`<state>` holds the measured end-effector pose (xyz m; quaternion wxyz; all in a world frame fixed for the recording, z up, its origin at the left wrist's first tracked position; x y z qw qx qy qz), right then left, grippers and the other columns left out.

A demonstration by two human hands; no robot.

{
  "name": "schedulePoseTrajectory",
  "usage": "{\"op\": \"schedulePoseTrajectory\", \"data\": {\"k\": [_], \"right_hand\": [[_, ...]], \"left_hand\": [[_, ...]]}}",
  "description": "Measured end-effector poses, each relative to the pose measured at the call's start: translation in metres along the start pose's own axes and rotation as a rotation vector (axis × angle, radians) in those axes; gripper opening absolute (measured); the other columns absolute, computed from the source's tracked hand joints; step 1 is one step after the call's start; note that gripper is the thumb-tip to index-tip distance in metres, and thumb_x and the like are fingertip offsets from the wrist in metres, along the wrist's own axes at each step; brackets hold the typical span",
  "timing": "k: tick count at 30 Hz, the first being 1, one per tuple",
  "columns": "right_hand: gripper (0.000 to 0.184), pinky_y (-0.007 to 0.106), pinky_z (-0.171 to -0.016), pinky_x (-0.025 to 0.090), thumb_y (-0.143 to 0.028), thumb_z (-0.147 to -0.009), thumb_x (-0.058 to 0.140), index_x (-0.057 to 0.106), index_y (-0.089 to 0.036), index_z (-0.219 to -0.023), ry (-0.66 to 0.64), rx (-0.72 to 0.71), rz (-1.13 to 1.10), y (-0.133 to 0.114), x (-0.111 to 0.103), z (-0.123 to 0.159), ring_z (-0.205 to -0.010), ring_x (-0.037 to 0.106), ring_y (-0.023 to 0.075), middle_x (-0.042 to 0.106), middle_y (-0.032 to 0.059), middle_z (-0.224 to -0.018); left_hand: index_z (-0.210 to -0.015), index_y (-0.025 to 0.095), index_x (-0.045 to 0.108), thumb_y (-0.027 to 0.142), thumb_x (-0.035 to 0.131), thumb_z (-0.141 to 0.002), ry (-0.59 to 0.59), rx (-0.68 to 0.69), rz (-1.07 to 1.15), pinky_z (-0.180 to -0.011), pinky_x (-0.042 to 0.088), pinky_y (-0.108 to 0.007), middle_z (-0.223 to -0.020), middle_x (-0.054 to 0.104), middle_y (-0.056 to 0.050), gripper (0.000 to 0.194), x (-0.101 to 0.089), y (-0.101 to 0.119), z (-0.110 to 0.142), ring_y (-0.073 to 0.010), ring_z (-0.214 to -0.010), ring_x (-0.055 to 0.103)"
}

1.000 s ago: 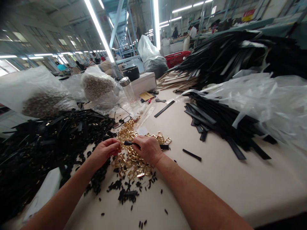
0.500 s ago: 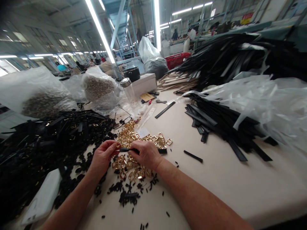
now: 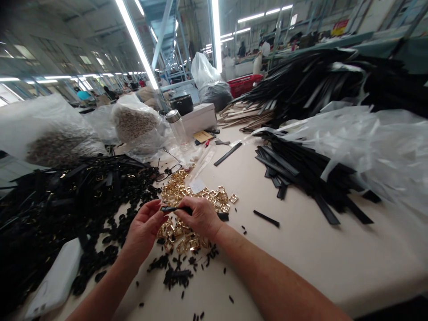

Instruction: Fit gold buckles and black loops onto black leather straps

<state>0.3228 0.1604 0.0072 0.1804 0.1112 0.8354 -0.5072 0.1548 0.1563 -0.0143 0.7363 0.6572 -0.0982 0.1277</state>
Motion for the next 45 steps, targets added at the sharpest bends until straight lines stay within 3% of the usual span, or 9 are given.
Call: {"op": "schedulePoseTrajectory", "data": {"k": [13, 21, 26, 35, 40, 45], "right_hand": [[0.008, 0.02, -0.058, 0.037, -0.023, -0.084, 0.064, 0.066, -0.018, -0.079, -0.055, -0.068, 0.016, -0.008, 0.002, 0.0, -0.059, 0.053, 0.0089, 0.063, -0.0025, -0.067], [0.005, 0.019, -0.059, 0.037, -0.022, -0.083, 0.066, 0.067, -0.019, -0.079, -0.052, -0.069, 0.034, -0.009, 0.003, 0.002, -0.061, 0.054, 0.009, 0.065, -0.0027, -0.068], [0.006, 0.02, -0.061, 0.038, -0.025, -0.085, 0.064, 0.066, -0.02, -0.083, -0.064, -0.174, 0.121, -0.016, 0.008, 0.005, -0.065, 0.057, 0.0101, 0.066, -0.0021, -0.072], [0.022, 0.024, -0.056, 0.031, -0.036, -0.094, 0.055, 0.064, -0.02, -0.081, -0.05, -0.335, 0.392, -0.027, 0.009, 0.009, -0.063, 0.055, 0.0113, 0.064, -0.0004, -0.073], [0.012, 0.023, -0.061, 0.035, -0.03, -0.089, 0.06, 0.065, -0.02, -0.093, -0.099, -0.22, 0.287, -0.026, 0.004, 0.004, -0.068, 0.058, 0.0118, 0.068, 0.0003, -0.08], [0.012, 0.022, -0.062, 0.037, -0.014, -0.083, 0.057, 0.067, -0.018, -0.086, -0.258, -0.063, 0.168, -0.02, 0.007, 0.001, -0.064, 0.054, 0.011, 0.063, -0.0017, -0.071]], "left_hand": [[-0.068, 0.017, 0.068, 0.031, 0.085, -0.062, 0.058, -0.017, 0.116, -0.08, 0.054, -0.022, -0.091, 0.072, 0.0, 0.023, -0.01, -0.006, 0.003, -0.0116, -0.081, 0.067], [-0.09, 0.02, 0.068, 0.024, 0.084, -0.062, 0.052, 0.017, 0.018, -0.072, 0.052, -0.02, -0.088, 0.07, 0.001, 0.033, -0.006, -0.006, 0.008, -0.0103, -0.076, 0.065], [-0.097, 0.02, 0.066, 0.024, 0.082, -0.066, -0.01, -0.029, -0.066, -0.072, 0.05, -0.02, -0.088, 0.07, 0.001, 0.035, -0.004, -0.017, 0.009, -0.0104, -0.076, 0.064], [-0.09, 0.019, 0.069, 0.031, 0.082, -0.066, -0.028, -0.143, -0.087, -0.06, 0.051, -0.02, -0.082, 0.072, -0.001, 0.03, -0.001, -0.024, 0.009, -0.0126, -0.068, 0.065], [-0.091, 0.018, 0.072, 0.03, 0.082, -0.066, -0.031, -0.037, -0.13, -0.063, 0.052, -0.021, -0.086, 0.073, -0.002, 0.029, -0.004, -0.008, 0.006, -0.0122, -0.067, 0.065], [-0.088, 0.018, 0.073, 0.029, 0.085, -0.06, -0.016, -0.122, 0.013, -0.062, 0.054, -0.019, -0.083, 0.073, -0.001, 0.032, -0.009, -0.006, 0.005, -0.0086, -0.062, 0.064]]}}
Point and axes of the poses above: each hand's wrist, its own z-axis away from the middle knuckle, its own x-axis out of the palm, y = z × x, the point moved 7 cm from there along -z, towards the middle knuckle
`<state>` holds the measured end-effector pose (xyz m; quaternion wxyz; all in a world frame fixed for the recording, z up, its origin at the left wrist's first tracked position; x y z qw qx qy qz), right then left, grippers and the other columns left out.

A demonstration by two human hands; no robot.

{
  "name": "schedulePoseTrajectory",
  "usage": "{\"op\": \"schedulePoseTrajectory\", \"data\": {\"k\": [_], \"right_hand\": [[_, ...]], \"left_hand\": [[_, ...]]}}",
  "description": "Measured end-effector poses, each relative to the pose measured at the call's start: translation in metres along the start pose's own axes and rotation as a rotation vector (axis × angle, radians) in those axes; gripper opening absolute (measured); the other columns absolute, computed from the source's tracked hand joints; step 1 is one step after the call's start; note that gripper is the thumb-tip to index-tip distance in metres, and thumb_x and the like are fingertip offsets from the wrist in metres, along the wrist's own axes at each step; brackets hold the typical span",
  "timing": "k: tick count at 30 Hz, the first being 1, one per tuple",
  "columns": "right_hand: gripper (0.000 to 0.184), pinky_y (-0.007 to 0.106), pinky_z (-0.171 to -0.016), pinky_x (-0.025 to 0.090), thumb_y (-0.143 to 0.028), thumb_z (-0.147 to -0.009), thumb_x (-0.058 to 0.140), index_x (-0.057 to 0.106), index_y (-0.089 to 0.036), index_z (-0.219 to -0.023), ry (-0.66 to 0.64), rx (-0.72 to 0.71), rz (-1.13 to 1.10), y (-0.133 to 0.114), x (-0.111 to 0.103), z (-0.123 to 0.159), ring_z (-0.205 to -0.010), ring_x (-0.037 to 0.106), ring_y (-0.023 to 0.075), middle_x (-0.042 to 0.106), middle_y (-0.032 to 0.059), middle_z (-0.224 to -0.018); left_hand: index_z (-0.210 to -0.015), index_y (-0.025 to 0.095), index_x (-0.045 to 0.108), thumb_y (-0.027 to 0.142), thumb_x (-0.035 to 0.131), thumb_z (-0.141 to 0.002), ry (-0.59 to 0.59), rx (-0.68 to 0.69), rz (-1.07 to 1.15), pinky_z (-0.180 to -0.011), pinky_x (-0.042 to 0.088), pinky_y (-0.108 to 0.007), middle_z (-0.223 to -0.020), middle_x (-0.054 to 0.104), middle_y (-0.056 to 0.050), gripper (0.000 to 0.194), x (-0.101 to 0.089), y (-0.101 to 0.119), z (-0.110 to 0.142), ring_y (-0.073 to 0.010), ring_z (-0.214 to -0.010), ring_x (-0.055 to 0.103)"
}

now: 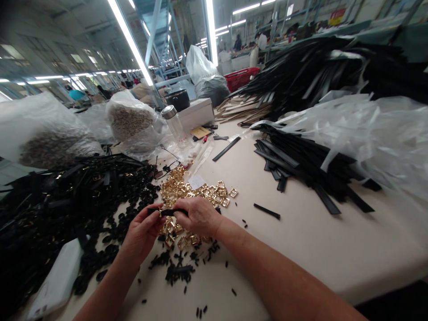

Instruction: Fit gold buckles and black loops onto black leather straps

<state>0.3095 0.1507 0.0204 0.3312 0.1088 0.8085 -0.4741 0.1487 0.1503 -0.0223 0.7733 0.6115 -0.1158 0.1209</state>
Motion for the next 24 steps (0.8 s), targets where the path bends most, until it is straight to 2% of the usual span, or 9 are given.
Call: {"op": "schedulePoseTrajectory", "data": {"k": [4, 8, 15, 20, 24], "right_hand": [[0.014, 0.021, -0.063, 0.038, -0.013, -0.083, 0.055, 0.068, -0.018, -0.085, 0.014, -0.013, -0.088, 0.0, 0.002, 0.0, -0.064, 0.054, 0.0106, 0.063, -0.0017, -0.071], [0.013, 0.021, -0.064, 0.039, -0.016, -0.084, 0.055, 0.068, -0.02, -0.083, 0.029, -0.03, -0.087, 0.001, 0.007, 0.001, -0.066, 0.055, 0.0114, 0.065, -0.001, -0.074], [0.014, 0.021, -0.067, 0.04, -0.019, -0.087, 0.054, 0.068, -0.02, -0.086, 0.001, -0.037, -0.124, -0.001, 0.008, 0.001, -0.067, 0.055, 0.0115, 0.064, -0.0013, -0.075], [0.018, 0.019, -0.062, 0.039, -0.025, -0.09, 0.054, 0.068, -0.019, -0.082, -0.035, -0.025, -0.217, 0.002, 0.011, 0.0, -0.063, 0.055, 0.0096, 0.063, -0.0023, -0.07], [0.026, 0.018, -0.056, 0.034, -0.033, -0.091, 0.055, 0.064, -0.017, -0.072, -0.028, -0.023, -0.239, 0.006, 0.013, 0.0, -0.058, 0.05, 0.0078, 0.057, -0.004, -0.063]], "left_hand": [[-0.09, 0.016, 0.073, 0.026, 0.087, -0.058, -0.022, -0.075, 0.04, -0.057, 0.052, -0.015, -0.079, 0.072, -0.001, 0.036, 0.005, -0.008, 0.001, -0.0063, -0.058, 0.062], [-0.091, 0.014, 0.073, 0.025, 0.087, -0.058, -0.037, -0.111, 0.009, -0.059, 0.053, -0.018, -0.077, 0.071, -0.002, 0.038, 0.012, -0.011, 0.003, -0.0081, -0.059, 0.062], [-0.112, 0.02, 0.065, 0.022, 0.084, -0.063, -0.109, -0.152, 0.045, -0.059, 0.051, -0.016, -0.084, 0.071, -0.001, 0.053, 0.014, -0.008, 0.002, -0.0064, -0.059, 0.062], [-0.112, 0.019, 0.063, 0.02, 0.083, -0.065, -0.124, -0.144, 0.033, -0.066, 0.053, -0.02, -0.086, 0.071, -0.002, 0.051, 0.012, -0.011, 0.002, -0.0096, -0.067, 0.065], [-0.099, 0.018, 0.062, 0.02, 0.085, -0.062, -0.105, -0.14, -0.001, -0.068, 0.053, -0.021, -0.079, 0.07, 0.0, 0.043, 0.011, -0.013, 0.003, -0.0111, -0.068, 0.066]]}}
Point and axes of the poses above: each hand's wrist, its own z-axis away from the middle knuckle, its own x-axis out of the palm, y = z × x, the point moved 7 cm from there along -z, towards the middle knuckle
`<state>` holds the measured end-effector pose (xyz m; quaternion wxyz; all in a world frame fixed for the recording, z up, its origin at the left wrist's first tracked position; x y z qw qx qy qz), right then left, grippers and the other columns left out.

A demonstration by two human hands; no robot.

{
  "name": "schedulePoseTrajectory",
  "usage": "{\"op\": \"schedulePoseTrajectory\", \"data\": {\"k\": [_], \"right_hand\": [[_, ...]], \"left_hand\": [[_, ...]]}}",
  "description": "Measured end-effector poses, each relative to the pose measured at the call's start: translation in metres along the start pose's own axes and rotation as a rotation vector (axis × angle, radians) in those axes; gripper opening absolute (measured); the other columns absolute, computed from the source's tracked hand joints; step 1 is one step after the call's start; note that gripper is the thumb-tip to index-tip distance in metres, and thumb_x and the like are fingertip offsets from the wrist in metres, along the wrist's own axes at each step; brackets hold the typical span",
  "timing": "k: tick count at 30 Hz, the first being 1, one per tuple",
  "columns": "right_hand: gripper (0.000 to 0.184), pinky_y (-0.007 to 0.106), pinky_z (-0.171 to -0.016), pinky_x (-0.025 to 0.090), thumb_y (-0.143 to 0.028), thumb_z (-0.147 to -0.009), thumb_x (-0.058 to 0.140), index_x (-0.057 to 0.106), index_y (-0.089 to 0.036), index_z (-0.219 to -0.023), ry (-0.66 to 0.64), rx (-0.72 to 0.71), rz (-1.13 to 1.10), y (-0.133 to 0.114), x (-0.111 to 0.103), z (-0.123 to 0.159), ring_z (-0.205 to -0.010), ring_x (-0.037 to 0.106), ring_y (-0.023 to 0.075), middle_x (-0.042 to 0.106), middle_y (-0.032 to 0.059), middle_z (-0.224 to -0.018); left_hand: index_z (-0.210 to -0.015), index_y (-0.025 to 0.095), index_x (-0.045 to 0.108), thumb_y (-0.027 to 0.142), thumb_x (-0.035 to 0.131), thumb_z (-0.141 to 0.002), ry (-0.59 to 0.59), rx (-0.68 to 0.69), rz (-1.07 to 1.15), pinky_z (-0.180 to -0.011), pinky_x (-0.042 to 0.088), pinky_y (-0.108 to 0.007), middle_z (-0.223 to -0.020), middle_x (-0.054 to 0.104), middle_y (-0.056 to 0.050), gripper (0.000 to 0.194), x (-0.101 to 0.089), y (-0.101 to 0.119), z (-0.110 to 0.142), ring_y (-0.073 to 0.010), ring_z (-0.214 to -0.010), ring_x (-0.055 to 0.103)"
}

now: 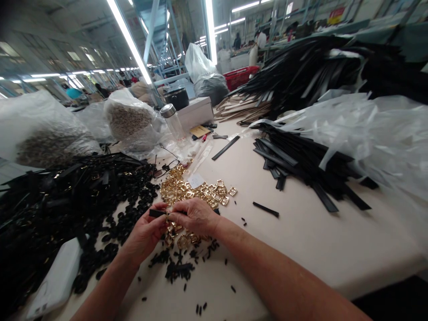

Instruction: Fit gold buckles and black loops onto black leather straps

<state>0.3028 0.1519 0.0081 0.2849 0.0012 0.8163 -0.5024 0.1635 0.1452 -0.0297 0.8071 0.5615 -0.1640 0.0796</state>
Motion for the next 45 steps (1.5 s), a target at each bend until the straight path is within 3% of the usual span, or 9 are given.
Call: {"op": "schedulePoseTrajectory", "data": {"k": [8, 23, 28, 36, 41, 45], "right_hand": [[0.032, 0.018, -0.054, 0.032, -0.039, -0.09, 0.056, 0.061, -0.016, -0.067, -0.015, 0.033, -0.036, -0.002, -0.003, 0.0, -0.055, 0.046, 0.0072, 0.051, -0.0048, -0.058], [0.022, 0.018, -0.053, 0.031, -0.03, -0.084, 0.059, 0.063, -0.016, -0.067, -0.026, 0.055, -0.014, -0.003, -0.005, 0.001, -0.054, 0.045, 0.0067, 0.052, -0.0052, -0.057], [0.021, 0.019, -0.053, 0.028, -0.028, -0.083, 0.06, 0.063, -0.017, -0.066, -0.002, 0.022, 0.086, -0.005, -0.006, 0.001, -0.053, 0.043, 0.0064, 0.052, -0.0053, -0.056], [0.021, 0.021, -0.054, 0.027, -0.029, -0.085, 0.059, 0.063, -0.019, -0.068, 0.001, -0.06, 0.263, -0.011, -0.002, 0.003, -0.056, 0.045, 0.0085, 0.056, -0.0037, -0.06], [0.009, 0.021, -0.057, 0.03, -0.024, -0.081, 0.06, 0.067, -0.02, -0.083, 0.009, 0.042, 0.283, -0.011, -0.009, 0.002, -0.061, 0.05, 0.0102, 0.063, -0.0013, -0.069], [0.009, 0.021, -0.055, 0.029, -0.019, -0.08, 0.057, 0.065, -0.018, -0.077, -0.019, 0.124, 0.284, -0.011, -0.015, 0.001, -0.056, 0.047, 0.0089, 0.06, -0.0021, -0.064]], "left_hand": [[-0.073, 0.015, 0.061, 0.021, 0.088, -0.058, 0.008, 0.014, -0.024, -0.06, 0.049, -0.017, -0.068, 0.065, 0.003, 0.032, 0.007, 0.001, 0.001, -0.0086, -0.063, 0.062], [-0.078, 0.014, 0.07, 0.017, 0.086, -0.06, -0.048, -0.014, 0.004, -0.068, 0.052, -0.018, -0.079, 0.071, -0.002, 0.024, 0.009, 0.001, 0.005, -0.0107, -0.073, 0.065], [-0.078, 0.014, 0.071, 0.02, 0.087, -0.058, 0.008, -0.036, 0.034, -0.06, 0.052, -0.015, -0.079, 0.07, -0.001, 0.026, 0.006, 0.0, 0.006, -0.0091, -0.067, 0.064], [-0.074, 0.012, 0.068, 0.017, 0.086, -0.057, 0.006, -0.073, 0.044, -0.061, 0.053, -0.016, -0.071, 0.069, -0.001, 0.024, 0.004, -0.009, 0.001, -0.0092, -0.064, 0.064], [-0.078, 0.013, 0.069, 0.02, 0.085, -0.06, 0.039, 0.007, 0.021, -0.065, 0.055, -0.02, -0.075, 0.071, -0.003, 0.025, -0.006, 0.002, -0.002, -0.0113, -0.067, 0.066], [-0.076, 0.013, 0.069, 0.022, 0.088, -0.056, 0.112, 0.065, 0.041, -0.062, 0.054, -0.018, -0.074, 0.07, -0.002, 0.029, -0.017, 0.01, -0.002, -0.0105, -0.065, 0.065]]}}
Point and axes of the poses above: each hand's wrist, its own z-axis away from the middle knuckle, its own x-axis out of the palm, y = z × x, the point moved 7 cm from there along -z, towards the middle knuckle
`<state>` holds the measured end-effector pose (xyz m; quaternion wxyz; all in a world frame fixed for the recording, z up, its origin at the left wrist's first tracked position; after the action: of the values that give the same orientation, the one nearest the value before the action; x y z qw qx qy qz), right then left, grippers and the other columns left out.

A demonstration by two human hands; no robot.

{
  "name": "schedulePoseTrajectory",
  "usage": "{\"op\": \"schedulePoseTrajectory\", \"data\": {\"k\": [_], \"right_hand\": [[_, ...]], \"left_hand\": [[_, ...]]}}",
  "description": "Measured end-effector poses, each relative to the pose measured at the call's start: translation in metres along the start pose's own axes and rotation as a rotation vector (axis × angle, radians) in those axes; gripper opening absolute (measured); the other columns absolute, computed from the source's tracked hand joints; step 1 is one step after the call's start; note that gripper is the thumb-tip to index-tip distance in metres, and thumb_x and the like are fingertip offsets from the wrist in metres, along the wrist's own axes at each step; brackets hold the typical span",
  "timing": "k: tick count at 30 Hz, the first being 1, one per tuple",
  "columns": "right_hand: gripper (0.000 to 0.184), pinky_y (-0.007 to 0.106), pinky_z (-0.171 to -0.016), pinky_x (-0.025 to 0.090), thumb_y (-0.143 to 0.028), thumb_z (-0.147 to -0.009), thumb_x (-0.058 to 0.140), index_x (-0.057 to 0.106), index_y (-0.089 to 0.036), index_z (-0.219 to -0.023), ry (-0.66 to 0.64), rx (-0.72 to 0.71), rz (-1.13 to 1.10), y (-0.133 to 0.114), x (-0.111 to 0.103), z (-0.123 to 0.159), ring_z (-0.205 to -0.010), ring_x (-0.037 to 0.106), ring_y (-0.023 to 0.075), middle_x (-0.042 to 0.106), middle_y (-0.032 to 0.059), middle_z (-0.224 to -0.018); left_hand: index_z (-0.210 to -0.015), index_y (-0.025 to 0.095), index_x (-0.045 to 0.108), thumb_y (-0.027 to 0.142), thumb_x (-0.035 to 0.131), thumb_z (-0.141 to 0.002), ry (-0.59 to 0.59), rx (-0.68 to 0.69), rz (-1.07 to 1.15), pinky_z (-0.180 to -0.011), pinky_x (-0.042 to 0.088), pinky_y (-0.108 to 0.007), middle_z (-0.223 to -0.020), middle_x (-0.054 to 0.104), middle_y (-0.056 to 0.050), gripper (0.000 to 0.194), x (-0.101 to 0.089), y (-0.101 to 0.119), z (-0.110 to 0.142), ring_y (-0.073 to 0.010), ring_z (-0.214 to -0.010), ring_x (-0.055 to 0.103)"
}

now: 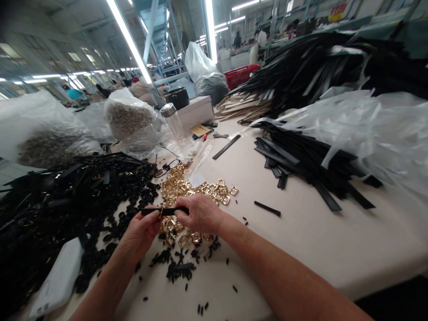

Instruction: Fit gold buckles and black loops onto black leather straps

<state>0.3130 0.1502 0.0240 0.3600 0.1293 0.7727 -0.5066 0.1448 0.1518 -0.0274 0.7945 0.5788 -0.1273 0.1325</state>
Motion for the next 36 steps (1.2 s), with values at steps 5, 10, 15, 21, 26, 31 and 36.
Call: {"op": "schedulePoseTrajectory", "data": {"k": [5, 10, 15, 21, 26, 31, 36], "right_hand": [[0.01, 0.021, -0.056, 0.031, -0.015, -0.08, 0.055, 0.061, -0.017, -0.072, 0.015, -0.026, -0.031, -0.002, 0.002, -0.001, -0.057, 0.046, 0.0086, 0.057, -0.0025, -0.063], [0.01, 0.021, -0.057, 0.031, -0.016, -0.079, 0.056, 0.06, -0.017, -0.071, 0.022, -0.034, -0.031, -0.001, 0.008, -0.001, -0.058, 0.047, 0.009, 0.058, -0.0021, -0.065], [0.006, 0.022, -0.06, 0.034, -0.018, -0.079, 0.059, 0.065, -0.018, -0.08, 0.037, -0.043, -0.031, -0.001, 0.01, 0.0, -0.063, 0.052, 0.0115, 0.064, -0.0005, -0.071], [0.008, 0.022, -0.061, 0.035, -0.023, -0.085, 0.06, 0.067, -0.019, -0.083, 0.064, -0.026, -0.117, -0.002, 0.013, 0.002, -0.064, 0.054, 0.0109, 0.064, -0.0018, -0.07], [0.008, 0.02, -0.058, 0.033, -0.023, -0.083, 0.062, 0.065, -0.018, -0.077, 0.069, -0.013, -0.127, -0.003, 0.011, 0.001, -0.059, 0.05, 0.0091, 0.059, -0.0038, -0.064], [0.005, 0.021, -0.061, 0.035, -0.018, -0.082, 0.061, 0.066, -0.018, -0.08, 0.053, -0.006, -0.136, -0.002, 0.013, 0.001, -0.064, 0.053, 0.0103, 0.063, -0.0021, -0.07], [0.005, 0.021, -0.057, 0.032, -0.018, -0.081, 0.061, 0.065, -0.018, -0.077, 0.056, 0.064, -0.146, -0.001, 0.015, 0.001, -0.059, 0.05, 0.0095, 0.06, -0.0029, -0.064]], "left_hand": [[-0.074, 0.011, 0.071, 0.024, 0.09, -0.052, 0.012, -0.029, -0.014, -0.059, 0.053, -0.018, -0.073, 0.07, -0.003, 0.033, 0.002, -0.003, 0.001, -0.0102, -0.063, 0.064], [-0.075, 0.01, 0.072, 0.027, 0.091, -0.051, 0.003, -0.052, -0.037, -0.059, 0.053, -0.019, -0.075, 0.071, -0.005, 0.034, 0.006, -0.007, 0.002, -0.0119, -0.064, 0.065], [-0.08, 0.011, 0.075, 0.032, 0.088, -0.058, -0.037, -0.064, -0.106, -0.056, 0.05, -0.02, -0.077, 0.073, -0.006, 0.033, 0.008, -0.015, 0.002, -0.0124, -0.063, 0.063], [-0.083, 0.014, 0.073, 0.033, 0.082, -0.067, -0.044, 0.087, -0.328, -0.055, 0.046, -0.02, -0.074, 0.07, -0.003, 0.026, 0.001, -0.004, 0.003, -0.0121, -0.063, 0.059], [-0.076, 0.016, 0.065, 0.031, 0.082, -0.066, -0.028, 0.092, -0.295, -0.051, 0.041, -0.017, -0.058, 0.058, 0.004, 0.025, -0.003, 0.001, 0.0, -0.0073, -0.052, 0.05], [-0.082, 0.017, 0.062, 0.032, 0.081, -0.068, -0.051, 0.068, -0.294, -0.055, 0.046, -0.018, -0.065, 0.061, 0.004, 0.028, 0.002, -0.005, 0.002, -0.008, -0.056, 0.055], [-0.087, 0.018, 0.06, 0.039, 0.074, -0.074, -0.086, 0.099, -0.393, -0.051, 0.045, -0.019, -0.06, 0.061, 0.003, 0.029, 0.011, -0.004, 0.008, -0.0103, -0.053, 0.055]]}}
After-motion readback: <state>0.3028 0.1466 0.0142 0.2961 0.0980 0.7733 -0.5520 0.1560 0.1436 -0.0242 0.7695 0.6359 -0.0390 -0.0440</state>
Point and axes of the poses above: each hand's wrist, its own z-axis away from the middle knuckle, its own x-axis out of the palm, y = z × x, the point moved 7 cm from there along -z, towards the middle knuckle
